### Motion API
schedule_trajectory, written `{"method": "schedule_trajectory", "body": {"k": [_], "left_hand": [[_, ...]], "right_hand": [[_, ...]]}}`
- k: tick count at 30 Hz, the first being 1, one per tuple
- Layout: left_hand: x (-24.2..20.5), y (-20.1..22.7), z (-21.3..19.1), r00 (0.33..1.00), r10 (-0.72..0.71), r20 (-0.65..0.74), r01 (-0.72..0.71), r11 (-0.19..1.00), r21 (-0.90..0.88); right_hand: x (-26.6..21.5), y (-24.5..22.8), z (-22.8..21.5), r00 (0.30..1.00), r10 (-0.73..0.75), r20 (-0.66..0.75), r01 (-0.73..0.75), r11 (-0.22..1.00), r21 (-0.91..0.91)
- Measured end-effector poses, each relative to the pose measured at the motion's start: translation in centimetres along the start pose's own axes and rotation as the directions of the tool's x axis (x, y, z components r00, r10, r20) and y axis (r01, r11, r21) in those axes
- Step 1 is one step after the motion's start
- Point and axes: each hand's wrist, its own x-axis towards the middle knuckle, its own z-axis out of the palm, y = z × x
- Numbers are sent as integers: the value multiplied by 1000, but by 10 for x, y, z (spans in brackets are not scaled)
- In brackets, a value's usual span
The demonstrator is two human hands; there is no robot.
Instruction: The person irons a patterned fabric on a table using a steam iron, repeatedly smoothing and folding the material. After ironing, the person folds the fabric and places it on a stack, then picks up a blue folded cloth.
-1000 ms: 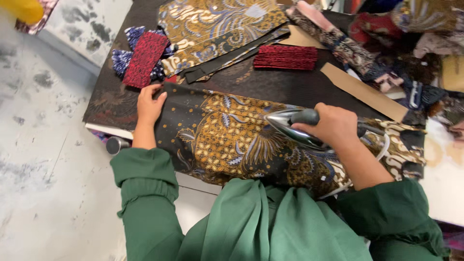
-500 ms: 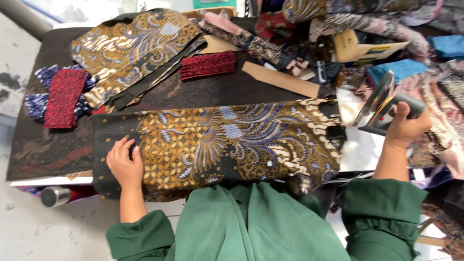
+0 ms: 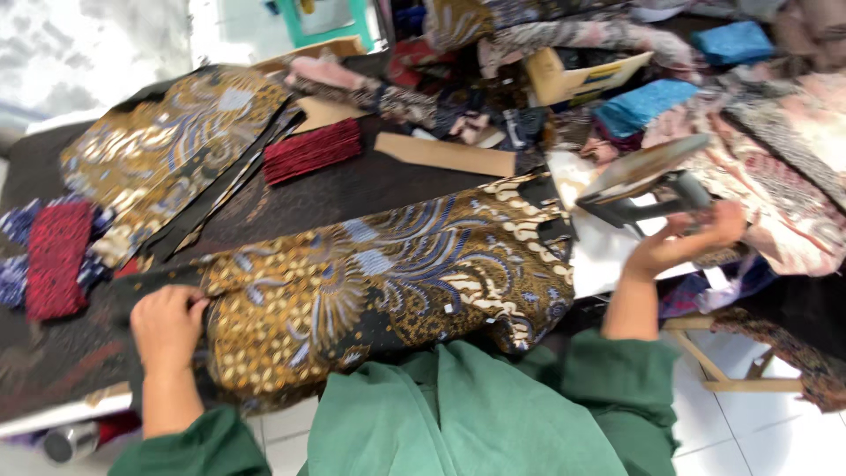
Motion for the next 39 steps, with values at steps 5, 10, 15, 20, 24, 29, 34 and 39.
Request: {"method": "schedule_trajectory", "body": {"k": [5, 10, 15, 20, 24, 29, 34, 39], "left_hand": [[-6, -43, 2, 994, -46, 94, 37, 995, 97], [-45, -81, -3, 987, -157, -21, 156, 986, -65], [-100, -112, -23, 930, -367, 18, 287, 695, -659], [-85, -144, -41, 872, -485, -70, 87, 293, -952], [-3, -125, -16, 899, -260, -352, 109, 912, -396], [54, -78, 21, 823, -542, -171, 514, 838, -181], [48, -68, 43, 813, -485, -321, 436, 874, -216], [55, -72, 54, 780, -514, -356, 452, 857, -247]], "right_hand": [[-84, -46, 44, 557, -263, 788, 670, 702, -239], [-93, -61, 84, 345, -84, 935, 807, 535, -250], [-47, -69, 49, 215, 207, 955, 354, 894, -273], [-5, -78, 53, 85, 385, 919, 46, 920, -390], [-13, -47, 132, 119, 398, 910, 495, 770, -401], [-56, -15, 177, 323, 457, 828, 718, 452, -530], [-73, -1, 160, 426, 335, 840, 737, 410, -537], [-93, -20, 161, 474, 142, 869, 799, 345, -493]]}}
